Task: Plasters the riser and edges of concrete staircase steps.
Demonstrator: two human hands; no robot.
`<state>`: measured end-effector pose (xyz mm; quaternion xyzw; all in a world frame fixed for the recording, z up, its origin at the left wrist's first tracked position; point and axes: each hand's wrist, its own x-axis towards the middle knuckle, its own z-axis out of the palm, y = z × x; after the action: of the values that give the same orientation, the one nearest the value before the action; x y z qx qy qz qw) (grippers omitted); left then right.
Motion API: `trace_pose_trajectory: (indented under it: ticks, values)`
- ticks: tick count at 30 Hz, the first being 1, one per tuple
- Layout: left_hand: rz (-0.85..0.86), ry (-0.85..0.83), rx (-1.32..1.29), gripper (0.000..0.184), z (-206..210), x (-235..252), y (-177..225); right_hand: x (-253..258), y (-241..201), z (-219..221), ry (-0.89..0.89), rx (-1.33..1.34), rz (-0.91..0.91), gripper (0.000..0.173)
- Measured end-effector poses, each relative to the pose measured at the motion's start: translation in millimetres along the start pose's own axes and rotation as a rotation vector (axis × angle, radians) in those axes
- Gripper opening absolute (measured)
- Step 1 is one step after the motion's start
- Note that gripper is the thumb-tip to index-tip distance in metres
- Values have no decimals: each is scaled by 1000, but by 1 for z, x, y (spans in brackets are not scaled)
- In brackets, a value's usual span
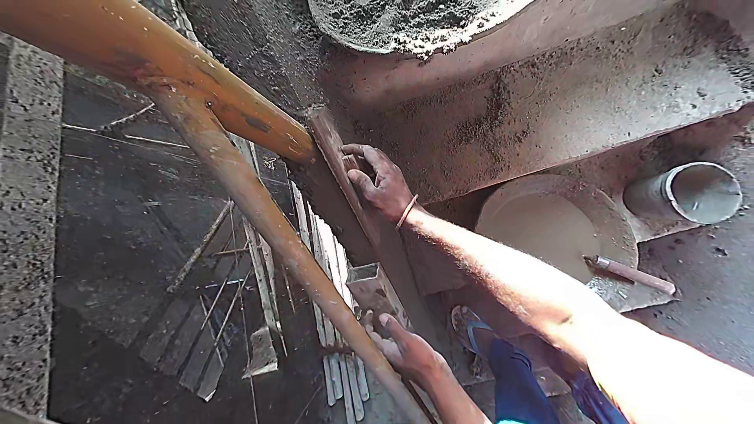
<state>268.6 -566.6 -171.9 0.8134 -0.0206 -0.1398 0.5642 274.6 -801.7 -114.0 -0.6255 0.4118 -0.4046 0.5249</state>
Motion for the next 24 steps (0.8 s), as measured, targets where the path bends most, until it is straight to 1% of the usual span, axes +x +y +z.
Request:
trace_pose_trajectory:
  ticks: [1, 4, 6, 8, 10, 12, 14, 16, 17, 19, 22, 24]
  values:
    - [0, 0, 1, 46, -1, 0, -1, 15, -9, -1, 9, 11, -2, 42]
    - [18, -1, -22, 42, 1, 0, -1, 63, -13, 4, 62, -33, -40, 40]
    - [41, 2, -36, 41, 1, 0, -1, 82, -20, 5, 69, -40, -22, 39]
    - [40, -4, -30, 41, 1, -1, 2, 89, -23, 4, 55, -22, 34, 39]
    - [28, -6, -12, 44, 1, -3, 6, 80, -15, 5, 26, -15, 89, 39]
    - [43, -14, -9, 44, 2, -1, 5, 59, 4, 8, 1, -48, 149, 40]
    - [47, -16, -19, 43, 2, -1, 4, 28, 22, 11, -5, -79, 208, 40]
    - [38, -22, -30, 44, 2, -3, 5, -10, 25, 6, -36, -77, 303, 40]
    - [35, -26, -30, 44, 2, -4, 5, -20, 30, 6, -42, -71, 345, 40]
    - [39, -36, -29, 43, 2, -4, 3, -25, 48, 14, -45, -106, 383, 41]
    - [45, -28, -6, 44, 1, -2, -1, -34, 59, 16, -123, -129, 439, 43]
    - [43, -15, 4, 43, 2, -2, 0, -49, 65, 17, -139, -90, 451, 43]
